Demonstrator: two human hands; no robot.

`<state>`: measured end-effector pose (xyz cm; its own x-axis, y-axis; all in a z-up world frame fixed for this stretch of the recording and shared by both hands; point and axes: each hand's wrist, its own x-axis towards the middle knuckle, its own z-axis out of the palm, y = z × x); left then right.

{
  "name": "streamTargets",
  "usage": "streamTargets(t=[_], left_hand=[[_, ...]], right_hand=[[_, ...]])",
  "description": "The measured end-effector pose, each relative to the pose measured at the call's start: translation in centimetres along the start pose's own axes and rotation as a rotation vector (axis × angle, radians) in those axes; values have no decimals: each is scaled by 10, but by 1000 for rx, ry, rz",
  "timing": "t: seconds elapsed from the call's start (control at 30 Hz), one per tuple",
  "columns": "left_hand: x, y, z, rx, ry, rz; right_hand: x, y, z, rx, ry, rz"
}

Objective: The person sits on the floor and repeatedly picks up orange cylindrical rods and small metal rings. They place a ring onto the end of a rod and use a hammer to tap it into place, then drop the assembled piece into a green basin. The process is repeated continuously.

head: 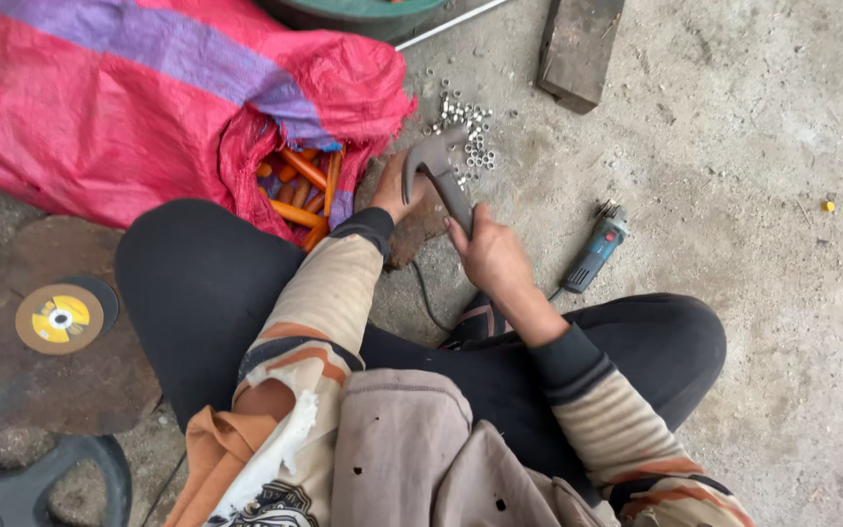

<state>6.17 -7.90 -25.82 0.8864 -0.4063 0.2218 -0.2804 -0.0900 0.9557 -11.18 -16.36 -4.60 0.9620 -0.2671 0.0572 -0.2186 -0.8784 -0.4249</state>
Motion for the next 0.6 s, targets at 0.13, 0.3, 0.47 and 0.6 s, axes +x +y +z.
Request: streamTargets(t=[0.13, 0.3, 0.47, 0.6], left_hand=[[10, 2, -9, -36, 46, 147], [0, 13, -1, -107, -58, -202], [-3, 4, -3, -88, -36, 3], [8, -5, -5, 105, 41, 228]], right_hand=[[12, 0, -6, 24, -63, -10], [-6, -6, -32, 186, -117, 195], [-4, -5, -9, 103, -49, 98], [10, 9, 5, 18, -96, 62]])
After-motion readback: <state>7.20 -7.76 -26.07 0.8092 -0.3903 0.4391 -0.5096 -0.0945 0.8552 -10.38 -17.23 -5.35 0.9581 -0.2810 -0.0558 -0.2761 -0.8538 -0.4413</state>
